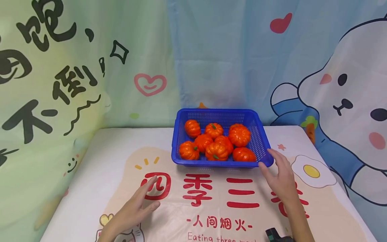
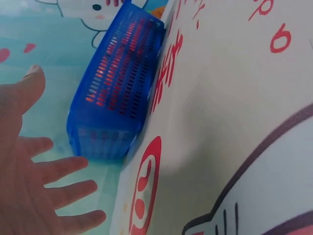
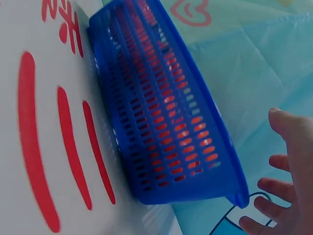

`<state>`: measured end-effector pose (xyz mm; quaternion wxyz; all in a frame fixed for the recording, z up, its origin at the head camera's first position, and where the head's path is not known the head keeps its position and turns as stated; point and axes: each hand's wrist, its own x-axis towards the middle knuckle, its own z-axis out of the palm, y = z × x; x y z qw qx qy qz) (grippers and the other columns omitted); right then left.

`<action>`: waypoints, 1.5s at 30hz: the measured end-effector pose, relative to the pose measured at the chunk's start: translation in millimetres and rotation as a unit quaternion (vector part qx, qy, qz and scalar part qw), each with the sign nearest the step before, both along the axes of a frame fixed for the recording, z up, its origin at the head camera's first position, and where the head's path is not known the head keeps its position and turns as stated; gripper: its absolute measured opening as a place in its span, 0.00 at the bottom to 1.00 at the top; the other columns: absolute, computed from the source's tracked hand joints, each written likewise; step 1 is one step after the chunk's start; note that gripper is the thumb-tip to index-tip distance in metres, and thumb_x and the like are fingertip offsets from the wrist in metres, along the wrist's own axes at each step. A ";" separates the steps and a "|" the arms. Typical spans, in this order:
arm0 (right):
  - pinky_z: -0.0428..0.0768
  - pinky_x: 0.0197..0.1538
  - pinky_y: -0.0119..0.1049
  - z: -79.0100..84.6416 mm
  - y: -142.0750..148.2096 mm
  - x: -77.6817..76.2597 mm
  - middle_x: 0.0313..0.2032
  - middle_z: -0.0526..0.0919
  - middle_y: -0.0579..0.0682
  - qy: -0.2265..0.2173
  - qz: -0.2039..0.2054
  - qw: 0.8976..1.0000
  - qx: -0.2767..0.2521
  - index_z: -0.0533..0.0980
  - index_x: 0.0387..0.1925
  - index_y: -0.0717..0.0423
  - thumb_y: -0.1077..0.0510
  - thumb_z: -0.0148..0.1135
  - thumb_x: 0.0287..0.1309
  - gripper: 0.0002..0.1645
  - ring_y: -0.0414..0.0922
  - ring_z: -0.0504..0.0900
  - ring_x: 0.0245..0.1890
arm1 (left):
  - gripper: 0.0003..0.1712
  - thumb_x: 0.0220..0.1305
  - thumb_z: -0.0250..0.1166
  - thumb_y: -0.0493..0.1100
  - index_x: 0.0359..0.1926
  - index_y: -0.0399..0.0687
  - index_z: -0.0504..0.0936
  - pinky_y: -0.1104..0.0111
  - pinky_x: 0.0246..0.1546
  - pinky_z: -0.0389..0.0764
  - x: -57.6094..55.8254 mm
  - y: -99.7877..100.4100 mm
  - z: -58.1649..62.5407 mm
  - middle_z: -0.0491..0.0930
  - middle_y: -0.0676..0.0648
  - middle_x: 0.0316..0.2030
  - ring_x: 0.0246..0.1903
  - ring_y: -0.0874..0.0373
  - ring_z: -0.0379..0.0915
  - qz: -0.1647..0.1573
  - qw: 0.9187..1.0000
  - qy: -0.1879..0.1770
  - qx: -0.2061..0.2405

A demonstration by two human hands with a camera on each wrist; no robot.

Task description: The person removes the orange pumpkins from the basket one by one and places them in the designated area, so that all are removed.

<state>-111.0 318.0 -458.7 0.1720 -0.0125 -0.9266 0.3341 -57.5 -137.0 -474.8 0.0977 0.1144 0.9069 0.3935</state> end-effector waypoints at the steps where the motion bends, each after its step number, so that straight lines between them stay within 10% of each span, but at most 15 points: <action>1: 0.60 0.61 0.14 -0.4 2.5 -3.0 0.73 0.59 0.57 -0.004 0.001 1.000 -0.004 0.59 0.73 0.46 0.47 0.59 0.64 0.38 0.59 0.62 0.70 | 0.46 0.59 0.60 0.70 0.74 0.73 0.50 0.47 0.64 0.71 0.3 0.0 -0.2 0.61 0.57 0.71 0.69 0.54 0.60 0.000 1.000 -0.001 0.001; 6: 0.69 0.61 0.64 -2.1 13.0 -14.6 0.73 0.57 0.59 -0.020 -0.003 0.999 -0.025 0.56 0.74 0.47 0.46 0.56 0.65 0.39 0.62 0.57 0.72 | 0.45 0.60 0.61 0.67 0.73 0.80 0.47 0.46 0.64 0.70 1.6 0.8 -1.5 0.61 0.57 0.71 0.69 0.54 0.60 -0.004 1.000 -0.010 0.005; 8: 0.69 0.57 0.69 -2.2 15.9 -18.6 0.73 0.57 0.61 -0.026 -0.009 0.999 -0.031 0.55 0.74 0.48 0.46 0.56 0.65 0.40 0.64 0.58 0.71 | 0.45 0.60 0.60 0.68 0.73 0.80 0.47 0.46 0.63 0.71 1.4 1.3 -1.3 0.62 0.56 0.71 0.68 0.53 0.61 -0.002 1.000 -0.009 -0.002; 17: 0.67 0.58 0.70 -5.7 27.1 -43.0 0.71 0.57 0.66 -0.061 0.007 0.996 -0.068 0.54 0.74 0.56 0.44 0.53 0.67 0.40 0.67 0.59 0.68 | 0.43 0.59 0.57 0.72 0.72 0.78 0.52 0.51 0.60 0.75 -15.5 7.5 14.0 0.62 0.62 0.70 0.67 0.56 0.65 0.018 1.000 0.020 -0.003; 45: 0.67 0.57 0.72 -13.0 26.2 -85.1 0.73 0.50 0.70 -0.135 0.018 0.986 -0.091 0.44 0.76 0.54 0.35 0.49 0.65 0.50 0.74 0.57 0.67 | 0.43 0.65 0.54 0.68 0.75 0.59 0.55 0.51 0.68 0.67 -110.9 45.5 69.5 0.61 0.53 0.72 0.71 0.53 0.58 -0.119 0.989 0.080 -0.044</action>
